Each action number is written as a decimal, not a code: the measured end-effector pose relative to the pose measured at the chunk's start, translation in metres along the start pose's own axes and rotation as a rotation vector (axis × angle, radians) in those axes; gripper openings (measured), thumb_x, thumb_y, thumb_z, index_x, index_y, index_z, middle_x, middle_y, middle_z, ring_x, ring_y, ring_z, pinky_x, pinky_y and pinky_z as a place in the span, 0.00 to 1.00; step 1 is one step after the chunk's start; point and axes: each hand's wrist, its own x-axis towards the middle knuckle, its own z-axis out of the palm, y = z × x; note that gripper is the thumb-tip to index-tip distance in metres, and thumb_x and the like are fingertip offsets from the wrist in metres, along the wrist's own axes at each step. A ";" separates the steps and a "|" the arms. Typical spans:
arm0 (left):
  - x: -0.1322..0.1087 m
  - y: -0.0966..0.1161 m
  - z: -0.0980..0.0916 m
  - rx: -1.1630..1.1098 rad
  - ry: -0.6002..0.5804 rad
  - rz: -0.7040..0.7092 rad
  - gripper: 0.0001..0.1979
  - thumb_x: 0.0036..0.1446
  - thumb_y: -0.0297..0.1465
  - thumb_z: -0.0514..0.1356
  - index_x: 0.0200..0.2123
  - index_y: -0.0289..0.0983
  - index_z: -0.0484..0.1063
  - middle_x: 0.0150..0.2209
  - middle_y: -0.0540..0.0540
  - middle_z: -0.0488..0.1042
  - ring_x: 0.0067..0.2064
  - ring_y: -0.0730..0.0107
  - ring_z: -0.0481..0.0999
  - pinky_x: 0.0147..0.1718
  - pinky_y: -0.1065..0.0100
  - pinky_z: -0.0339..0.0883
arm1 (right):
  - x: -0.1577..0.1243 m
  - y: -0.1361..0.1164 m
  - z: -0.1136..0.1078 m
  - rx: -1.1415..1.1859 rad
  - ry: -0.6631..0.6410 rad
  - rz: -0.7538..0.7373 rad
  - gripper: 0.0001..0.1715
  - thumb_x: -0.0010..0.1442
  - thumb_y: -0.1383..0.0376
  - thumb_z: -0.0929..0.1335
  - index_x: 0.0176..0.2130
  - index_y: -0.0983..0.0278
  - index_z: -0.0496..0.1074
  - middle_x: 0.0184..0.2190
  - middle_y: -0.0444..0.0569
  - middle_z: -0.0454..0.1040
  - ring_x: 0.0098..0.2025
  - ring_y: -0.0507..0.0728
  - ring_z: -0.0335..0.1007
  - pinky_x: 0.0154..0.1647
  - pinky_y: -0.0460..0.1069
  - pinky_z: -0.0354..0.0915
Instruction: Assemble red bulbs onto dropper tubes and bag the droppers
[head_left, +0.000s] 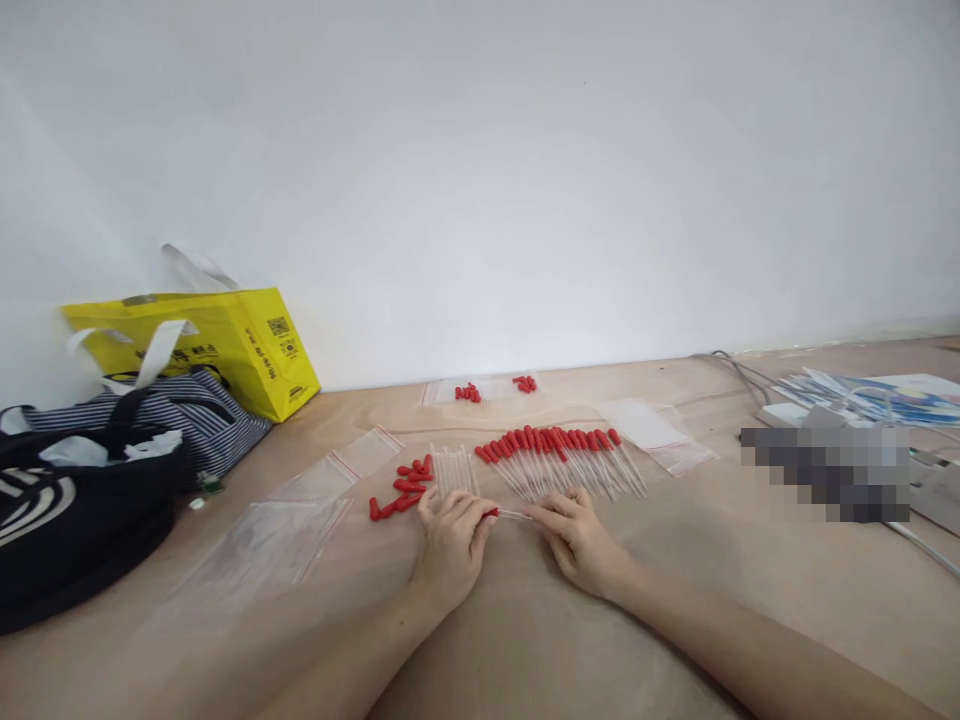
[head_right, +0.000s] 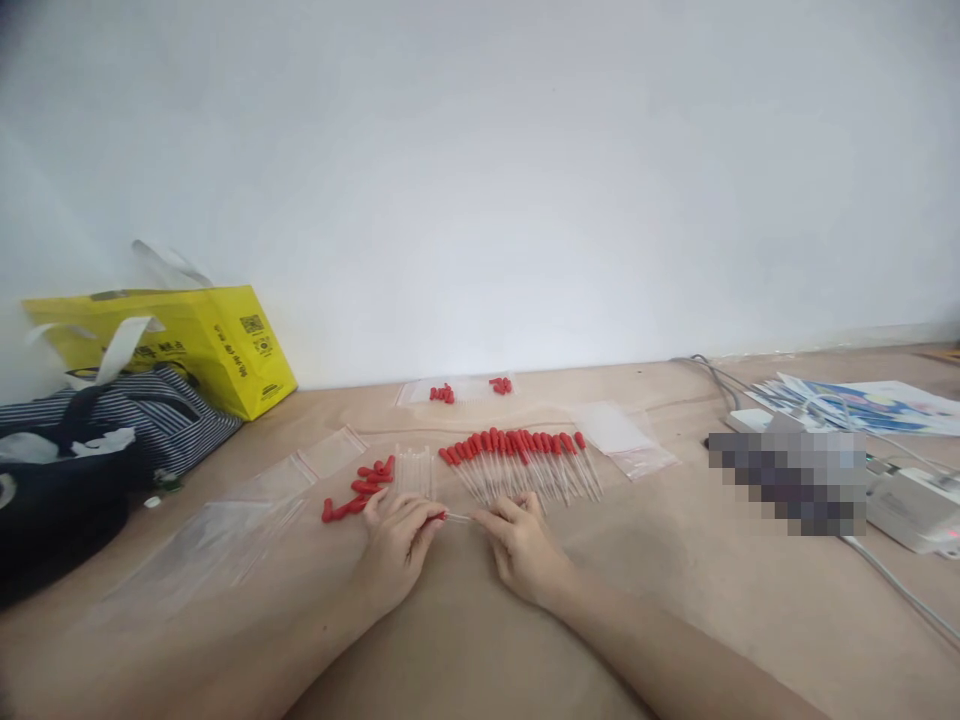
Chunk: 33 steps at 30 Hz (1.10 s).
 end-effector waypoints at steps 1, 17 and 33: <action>0.000 0.000 0.000 -0.006 0.007 0.002 0.08 0.57 0.26 0.49 0.31 0.40 0.67 0.31 0.52 0.75 0.37 0.66 0.69 0.49 0.51 0.38 | 0.001 -0.001 0.000 -0.023 0.005 -0.013 0.18 0.58 0.72 0.56 0.43 0.64 0.68 0.29 0.49 0.68 0.30 0.53 0.57 0.36 0.49 0.50; -0.004 0.001 -0.005 -0.003 -0.046 0.123 0.09 0.55 0.26 0.49 0.27 0.38 0.66 0.27 0.51 0.74 0.37 0.67 0.69 0.50 0.52 0.36 | 0.011 -0.008 0.002 -0.104 -0.036 -0.100 0.12 0.56 0.71 0.58 0.31 0.64 0.68 0.23 0.44 0.67 0.24 0.49 0.55 0.31 0.48 0.44; -0.006 -0.019 -0.021 0.103 -0.051 0.116 0.08 0.54 0.33 0.55 0.38 0.43 0.69 0.37 0.50 0.74 0.43 0.63 0.69 0.52 0.51 0.35 | 0.011 -0.011 -0.005 -0.006 -0.032 -0.006 0.14 0.61 0.66 0.57 0.34 0.62 0.69 0.28 0.45 0.71 0.29 0.50 0.62 0.35 0.48 0.46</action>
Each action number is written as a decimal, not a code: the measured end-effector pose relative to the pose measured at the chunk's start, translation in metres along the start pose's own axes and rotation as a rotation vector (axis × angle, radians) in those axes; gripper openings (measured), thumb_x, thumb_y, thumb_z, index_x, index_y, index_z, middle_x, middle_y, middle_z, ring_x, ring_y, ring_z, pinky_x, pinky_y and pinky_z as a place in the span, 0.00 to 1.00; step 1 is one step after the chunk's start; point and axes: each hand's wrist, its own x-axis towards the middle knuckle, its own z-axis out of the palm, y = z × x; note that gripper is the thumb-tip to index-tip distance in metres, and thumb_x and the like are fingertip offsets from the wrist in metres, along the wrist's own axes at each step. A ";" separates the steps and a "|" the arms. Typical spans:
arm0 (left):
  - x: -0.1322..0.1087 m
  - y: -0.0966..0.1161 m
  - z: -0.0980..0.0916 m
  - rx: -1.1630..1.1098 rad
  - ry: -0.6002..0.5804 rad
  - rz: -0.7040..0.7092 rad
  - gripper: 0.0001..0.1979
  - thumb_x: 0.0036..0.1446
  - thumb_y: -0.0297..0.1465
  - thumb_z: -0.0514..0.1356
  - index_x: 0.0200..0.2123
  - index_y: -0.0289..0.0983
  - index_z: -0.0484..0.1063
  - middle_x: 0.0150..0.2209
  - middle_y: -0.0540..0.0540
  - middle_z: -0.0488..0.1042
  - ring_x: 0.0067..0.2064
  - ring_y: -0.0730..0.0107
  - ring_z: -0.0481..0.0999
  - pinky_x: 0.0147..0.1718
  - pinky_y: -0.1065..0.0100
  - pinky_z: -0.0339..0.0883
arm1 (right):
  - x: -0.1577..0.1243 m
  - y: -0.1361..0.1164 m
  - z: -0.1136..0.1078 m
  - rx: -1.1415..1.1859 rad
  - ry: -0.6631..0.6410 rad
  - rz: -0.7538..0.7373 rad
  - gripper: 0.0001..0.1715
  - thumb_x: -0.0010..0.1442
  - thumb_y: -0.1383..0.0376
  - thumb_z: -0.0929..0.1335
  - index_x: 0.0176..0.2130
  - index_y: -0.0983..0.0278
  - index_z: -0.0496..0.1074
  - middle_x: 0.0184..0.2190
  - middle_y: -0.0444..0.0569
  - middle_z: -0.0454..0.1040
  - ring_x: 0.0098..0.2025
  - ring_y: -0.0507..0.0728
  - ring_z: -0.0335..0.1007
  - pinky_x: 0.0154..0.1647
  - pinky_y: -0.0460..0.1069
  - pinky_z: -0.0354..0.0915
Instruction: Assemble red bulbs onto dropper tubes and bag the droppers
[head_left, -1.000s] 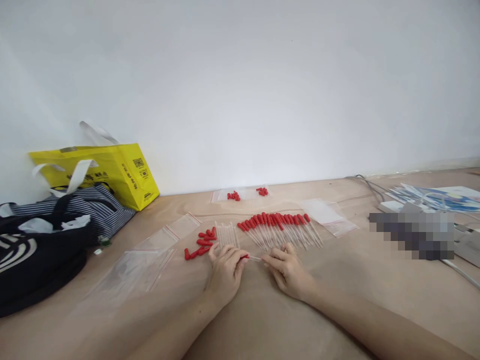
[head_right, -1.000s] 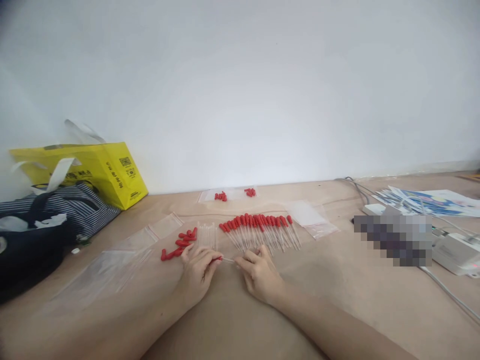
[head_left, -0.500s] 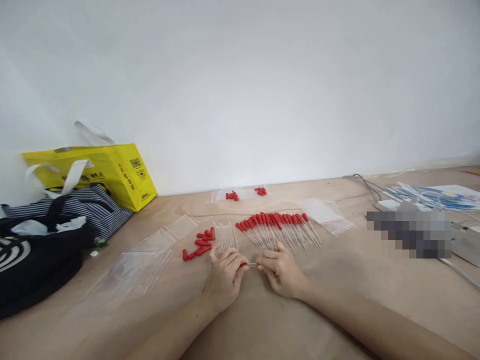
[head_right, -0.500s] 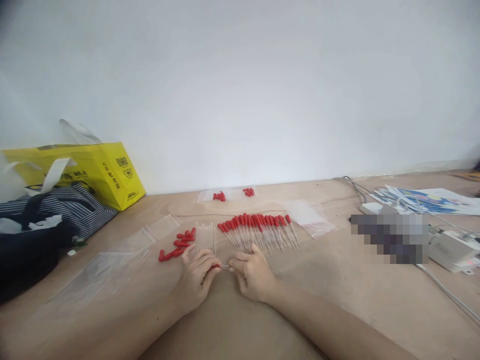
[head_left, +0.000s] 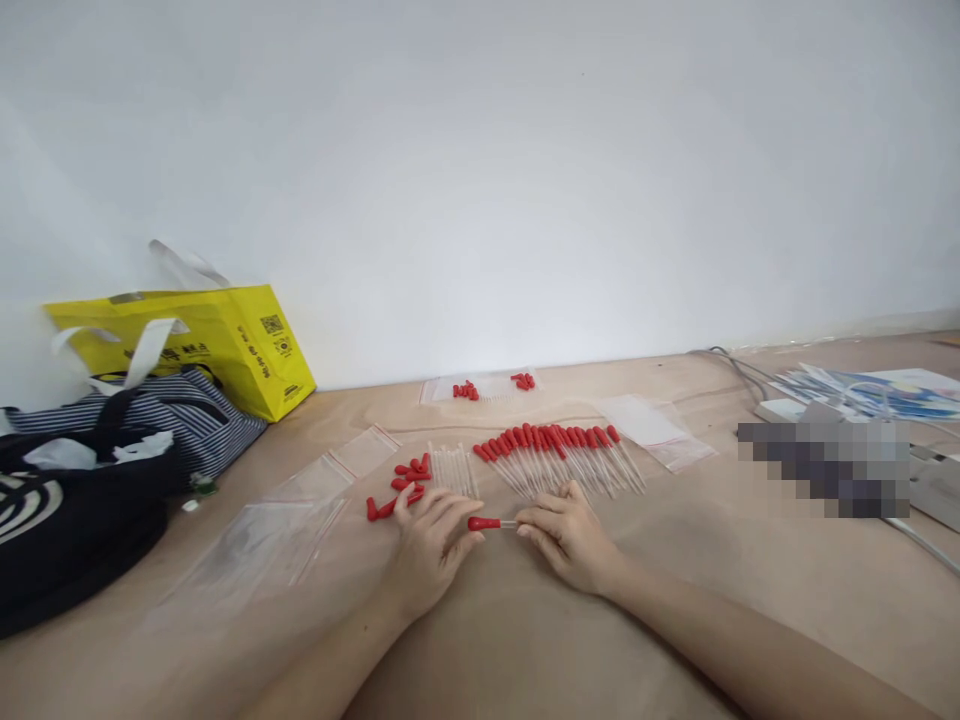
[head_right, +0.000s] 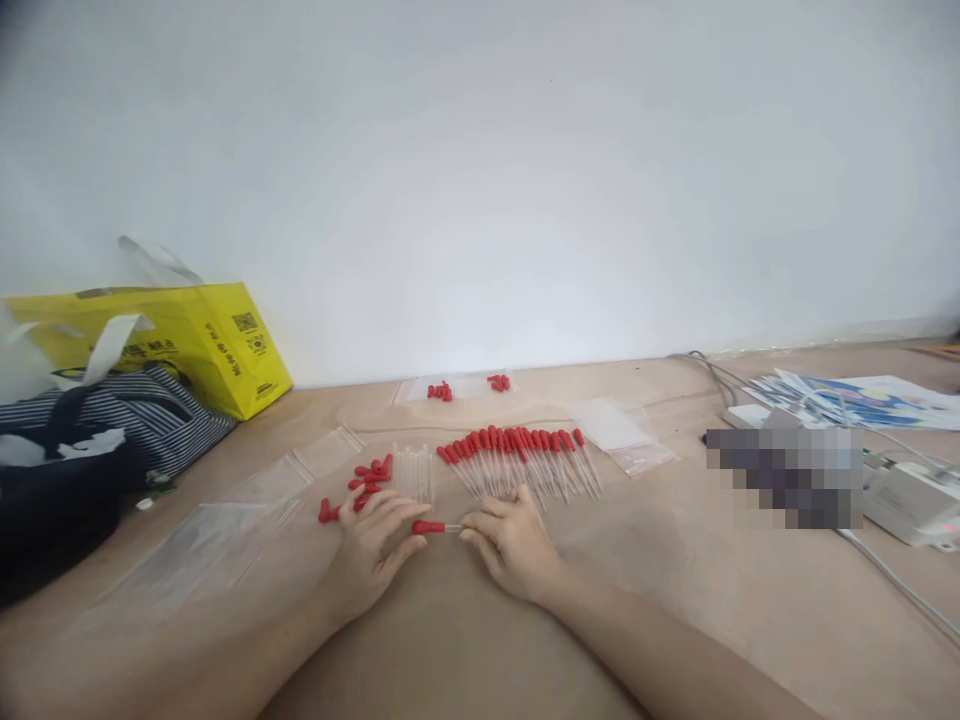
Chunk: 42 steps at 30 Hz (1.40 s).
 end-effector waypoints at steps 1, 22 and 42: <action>0.000 -0.002 -0.002 0.010 -0.001 0.002 0.07 0.54 0.33 0.55 0.37 0.43 0.69 0.36 0.51 0.75 0.43 0.64 0.69 0.52 0.51 0.34 | 0.000 0.001 -0.001 0.008 0.006 0.008 0.14 0.61 0.66 0.57 0.34 0.62 0.69 0.29 0.45 0.71 0.30 0.50 0.62 0.36 0.48 0.46; 0.001 0.016 0.003 -0.128 0.012 0.038 0.07 0.55 0.28 0.52 0.30 0.41 0.69 0.29 0.54 0.74 0.37 0.69 0.70 0.53 0.51 0.30 | 0.000 -0.002 0.007 -0.036 0.086 -0.074 0.13 0.59 0.66 0.58 0.31 0.62 0.70 0.22 0.44 0.69 0.29 0.51 0.56 0.35 0.50 0.43; -0.001 -0.046 -0.007 0.282 0.212 -0.465 0.08 0.51 0.33 0.56 0.35 0.42 0.71 0.38 0.47 0.73 0.42 0.58 0.67 0.44 0.55 0.48 | 0.050 0.020 0.028 -0.366 0.243 0.375 0.13 0.55 0.70 0.60 0.34 0.62 0.73 0.29 0.47 0.74 0.33 0.54 0.61 0.33 0.50 0.42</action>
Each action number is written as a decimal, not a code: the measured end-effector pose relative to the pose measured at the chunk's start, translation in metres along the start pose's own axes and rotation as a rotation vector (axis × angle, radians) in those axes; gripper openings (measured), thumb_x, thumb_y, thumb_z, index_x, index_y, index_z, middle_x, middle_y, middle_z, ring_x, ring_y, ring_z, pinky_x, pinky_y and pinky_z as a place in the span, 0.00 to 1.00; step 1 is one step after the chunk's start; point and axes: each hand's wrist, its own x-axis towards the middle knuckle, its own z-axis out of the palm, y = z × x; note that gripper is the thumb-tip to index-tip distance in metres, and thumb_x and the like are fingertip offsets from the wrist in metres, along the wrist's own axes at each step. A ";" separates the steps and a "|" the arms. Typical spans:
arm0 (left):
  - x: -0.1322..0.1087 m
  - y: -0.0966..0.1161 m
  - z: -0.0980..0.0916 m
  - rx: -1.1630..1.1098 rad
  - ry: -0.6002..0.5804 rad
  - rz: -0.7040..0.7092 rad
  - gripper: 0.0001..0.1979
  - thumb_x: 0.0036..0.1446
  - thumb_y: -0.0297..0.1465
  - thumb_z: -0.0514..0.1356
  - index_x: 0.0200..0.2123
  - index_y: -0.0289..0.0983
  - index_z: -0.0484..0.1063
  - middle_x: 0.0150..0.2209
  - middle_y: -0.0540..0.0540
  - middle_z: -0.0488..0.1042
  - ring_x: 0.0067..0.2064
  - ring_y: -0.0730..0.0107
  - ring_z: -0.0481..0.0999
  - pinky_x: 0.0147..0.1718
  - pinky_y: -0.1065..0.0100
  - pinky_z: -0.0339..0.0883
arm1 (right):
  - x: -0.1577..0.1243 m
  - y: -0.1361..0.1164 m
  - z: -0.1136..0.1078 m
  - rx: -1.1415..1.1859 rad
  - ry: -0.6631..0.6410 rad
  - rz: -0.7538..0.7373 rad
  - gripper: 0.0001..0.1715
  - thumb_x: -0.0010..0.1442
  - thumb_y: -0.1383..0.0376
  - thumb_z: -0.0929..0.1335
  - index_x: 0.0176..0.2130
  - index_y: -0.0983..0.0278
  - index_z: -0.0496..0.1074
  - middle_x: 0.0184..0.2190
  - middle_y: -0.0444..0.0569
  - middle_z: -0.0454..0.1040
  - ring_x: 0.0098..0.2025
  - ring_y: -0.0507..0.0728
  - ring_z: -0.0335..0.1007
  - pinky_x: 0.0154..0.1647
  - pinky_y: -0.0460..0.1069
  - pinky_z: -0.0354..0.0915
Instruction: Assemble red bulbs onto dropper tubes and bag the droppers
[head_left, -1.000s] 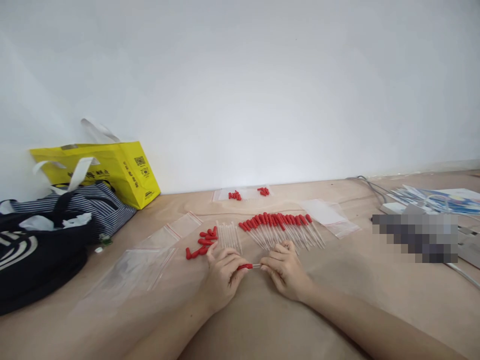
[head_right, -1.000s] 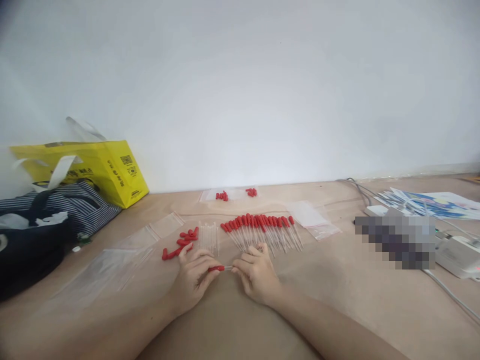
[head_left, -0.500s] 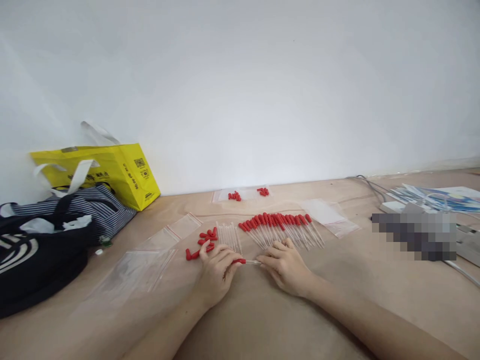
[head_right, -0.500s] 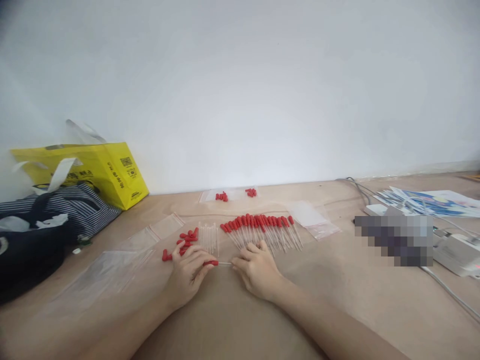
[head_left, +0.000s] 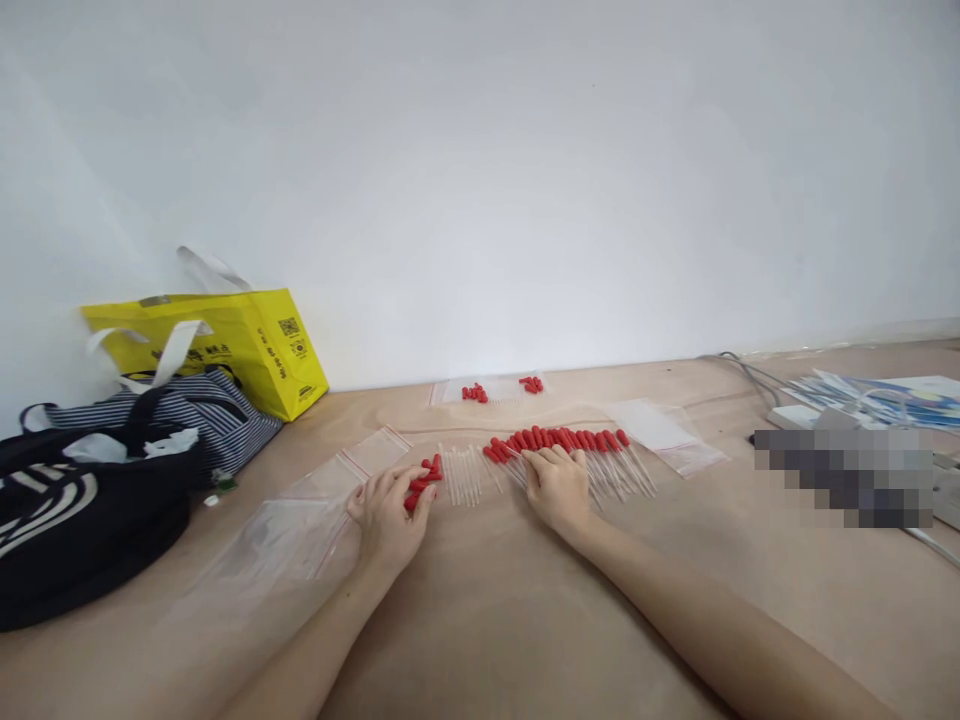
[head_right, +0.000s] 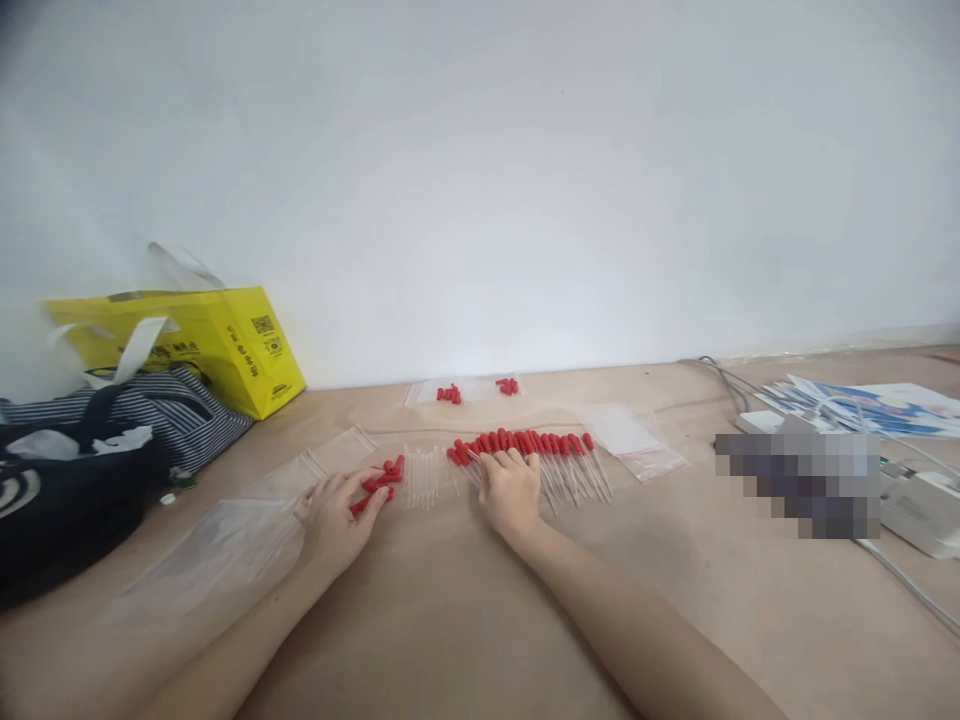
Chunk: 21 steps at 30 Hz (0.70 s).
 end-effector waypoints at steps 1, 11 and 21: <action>0.000 0.000 0.001 0.010 -0.011 -0.002 0.07 0.51 0.33 0.56 0.35 0.42 0.71 0.39 0.47 0.73 0.42 0.58 0.67 0.43 0.55 0.47 | 0.000 -0.002 0.001 -0.015 -0.013 -0.005 0.12 0.55 0.70 0.60 0.33 0.62 0.72 0.29 0.47 0.74 0.33 0.54 0.61 0.33 0.50 0.42; 0.000 -0.004 0.002 0.121 -0.097 -0.067 0.09 0.50 0.35 0.56 0.36 0.43 0.71 0.41 0.46 0.71 0.44 0.58 0.65 0.43 0.55 0.47 | -0.002 -0.011 0.003 -0.103 -0.129 0.081 0.10 0.54 0.65 0.60 0.32 0.64 0.70 0.24 0.49 0.73 0.32 0.56 0.65 0.35 0.51 0.41; 0.002 -0.005 0.002 0.150 -0.173 -0.096 0.11 0.50 0.37 0.56 0.37 0.43 0.71 0.42 0.46 0.70 0.45 0.57 0.64 0.43 0.55 0.47 | 0.005 -0.023 0.006 -0.096 -0.220 0.139 0.10 0.55 0.62 0.60 0.34 0.65 0.67 0.24 0.50 0.73 0.30 0.56 0.67 0.38 0.52 0.42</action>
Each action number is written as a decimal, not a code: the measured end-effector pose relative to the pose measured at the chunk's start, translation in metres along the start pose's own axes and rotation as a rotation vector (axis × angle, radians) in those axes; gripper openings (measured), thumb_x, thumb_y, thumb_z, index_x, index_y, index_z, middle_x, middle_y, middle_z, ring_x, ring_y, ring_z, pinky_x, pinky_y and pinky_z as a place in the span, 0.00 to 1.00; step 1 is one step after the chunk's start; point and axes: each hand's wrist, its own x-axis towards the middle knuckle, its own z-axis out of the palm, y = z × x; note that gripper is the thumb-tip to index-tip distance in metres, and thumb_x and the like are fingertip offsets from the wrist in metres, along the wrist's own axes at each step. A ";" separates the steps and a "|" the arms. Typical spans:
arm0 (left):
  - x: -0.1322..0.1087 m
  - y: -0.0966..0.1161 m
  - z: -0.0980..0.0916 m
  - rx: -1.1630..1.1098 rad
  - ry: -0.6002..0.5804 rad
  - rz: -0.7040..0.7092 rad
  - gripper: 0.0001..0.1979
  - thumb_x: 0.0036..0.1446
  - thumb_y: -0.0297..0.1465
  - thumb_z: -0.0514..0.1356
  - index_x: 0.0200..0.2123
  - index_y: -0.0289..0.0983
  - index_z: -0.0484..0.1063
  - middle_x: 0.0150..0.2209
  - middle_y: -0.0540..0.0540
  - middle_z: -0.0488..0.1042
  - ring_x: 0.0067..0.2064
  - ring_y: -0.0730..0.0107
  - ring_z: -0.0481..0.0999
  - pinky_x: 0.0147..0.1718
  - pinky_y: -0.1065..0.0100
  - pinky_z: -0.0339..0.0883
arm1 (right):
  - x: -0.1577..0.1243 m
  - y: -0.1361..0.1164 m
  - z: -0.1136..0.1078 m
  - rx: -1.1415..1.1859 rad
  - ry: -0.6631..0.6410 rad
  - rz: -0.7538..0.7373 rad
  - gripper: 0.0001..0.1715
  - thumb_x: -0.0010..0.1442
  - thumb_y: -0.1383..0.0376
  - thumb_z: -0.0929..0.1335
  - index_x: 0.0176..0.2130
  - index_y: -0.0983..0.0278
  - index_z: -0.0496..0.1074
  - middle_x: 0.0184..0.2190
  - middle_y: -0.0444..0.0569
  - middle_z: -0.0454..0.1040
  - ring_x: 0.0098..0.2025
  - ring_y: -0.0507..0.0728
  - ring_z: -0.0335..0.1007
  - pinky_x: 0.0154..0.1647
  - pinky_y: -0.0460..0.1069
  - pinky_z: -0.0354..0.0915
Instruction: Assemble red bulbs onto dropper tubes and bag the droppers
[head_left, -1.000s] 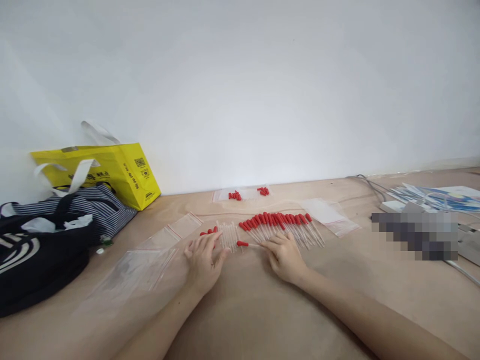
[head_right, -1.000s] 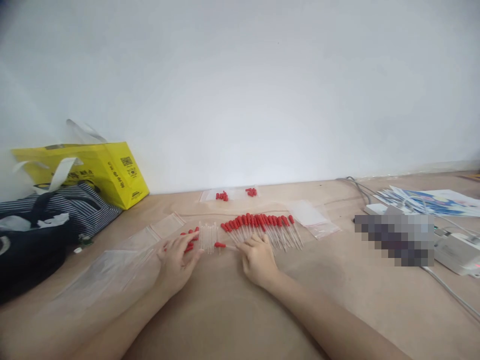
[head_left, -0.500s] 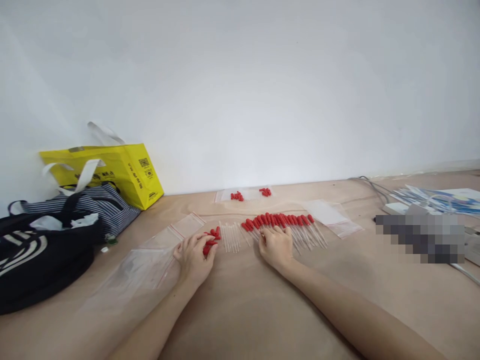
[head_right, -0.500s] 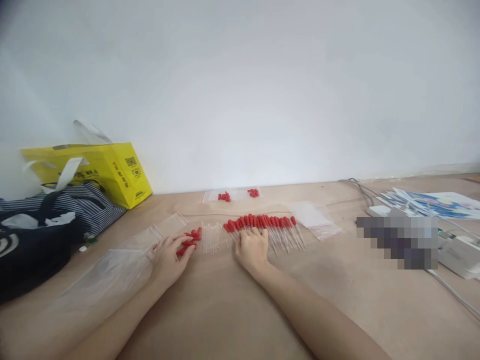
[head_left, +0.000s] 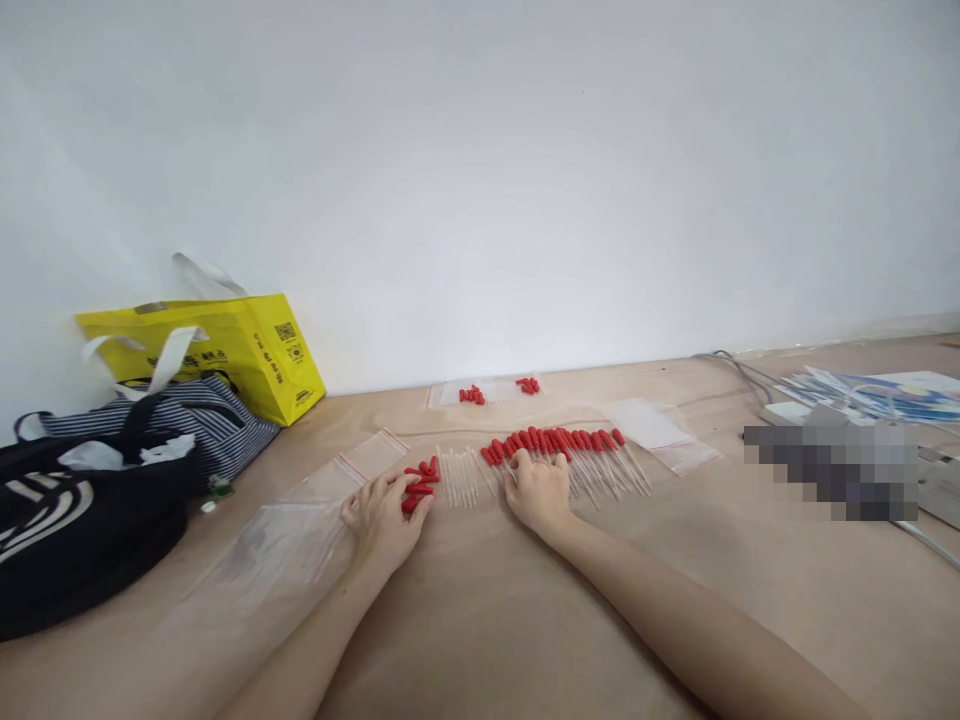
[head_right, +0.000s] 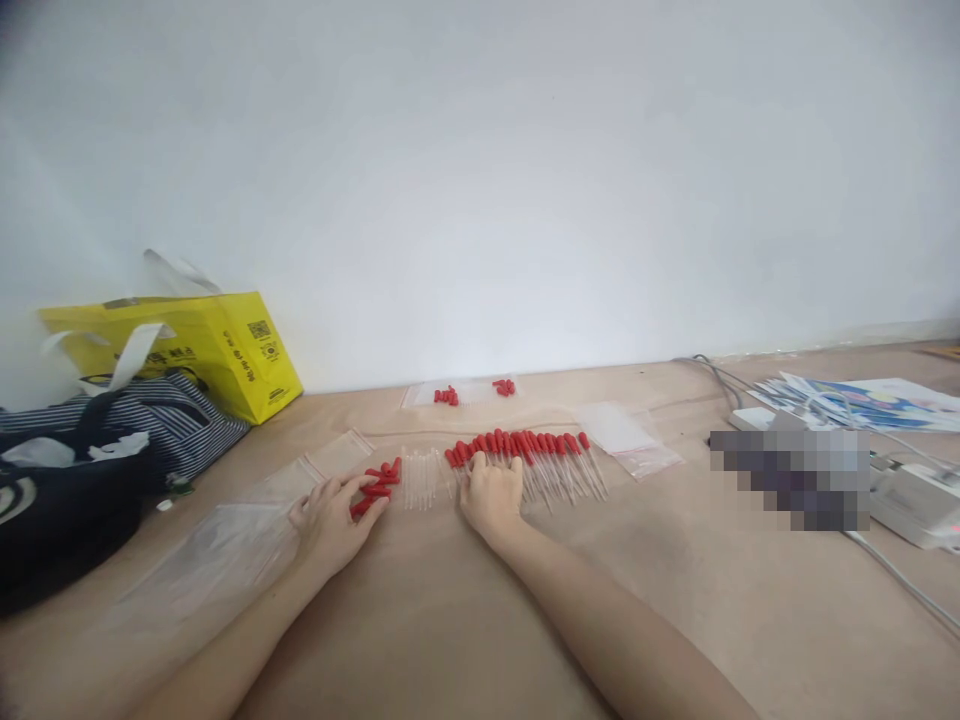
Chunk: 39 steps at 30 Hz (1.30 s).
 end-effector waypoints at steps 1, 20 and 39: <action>0.000 0.000 0.000 0.001 -0.001 0.001 0.11 0.50 0.37 0.56 0.37 0.43 0.71 0.41 0.46 0.70 0.45 0.57 0.64 0.43 0.55 0.47 | 0.000 -0.001 0.000 0.008 0.012 -0.004 0.11 0.55 0.62 0.60 0.34 0.65 0.67 0.25 0.50 0.73 0.31 0.56 0.67 0.38 0.52 0.42; 0.005 -0.004 0.005 -0.090 0.001 0.040 0.10 0.54 0.34 0.52 0.37 0.43 0.71 0.42 0.44 0.73 0.44 0.55 0.68 0.43 0.47 0.47 | 0.016 -0.034 -0.008 -0.006 -0.133 0.020 0.14 0.54 0.64 0.60 0.27 0.68 0.72 0.29 0.57 0.74 0.35 0.59 0.66 0.40 0.54 0.45; 0.005 -0.001 -0.002 -0.155 0.157 0.109 0.09 0.54 0.34 0.51 0.30 0.40 0.70 0.34 0.47 0.75 0.39 0.61 0.70 0.46 0.52 0.44 | -0.029 0.043 -0.016 0.111 0.061 -0.146 0.10 0.56 0.65 0.60 0.27 0.63 0.67 0.25 0.44 0.72 0.32 0.52 0.64 0.33 0.48 0.42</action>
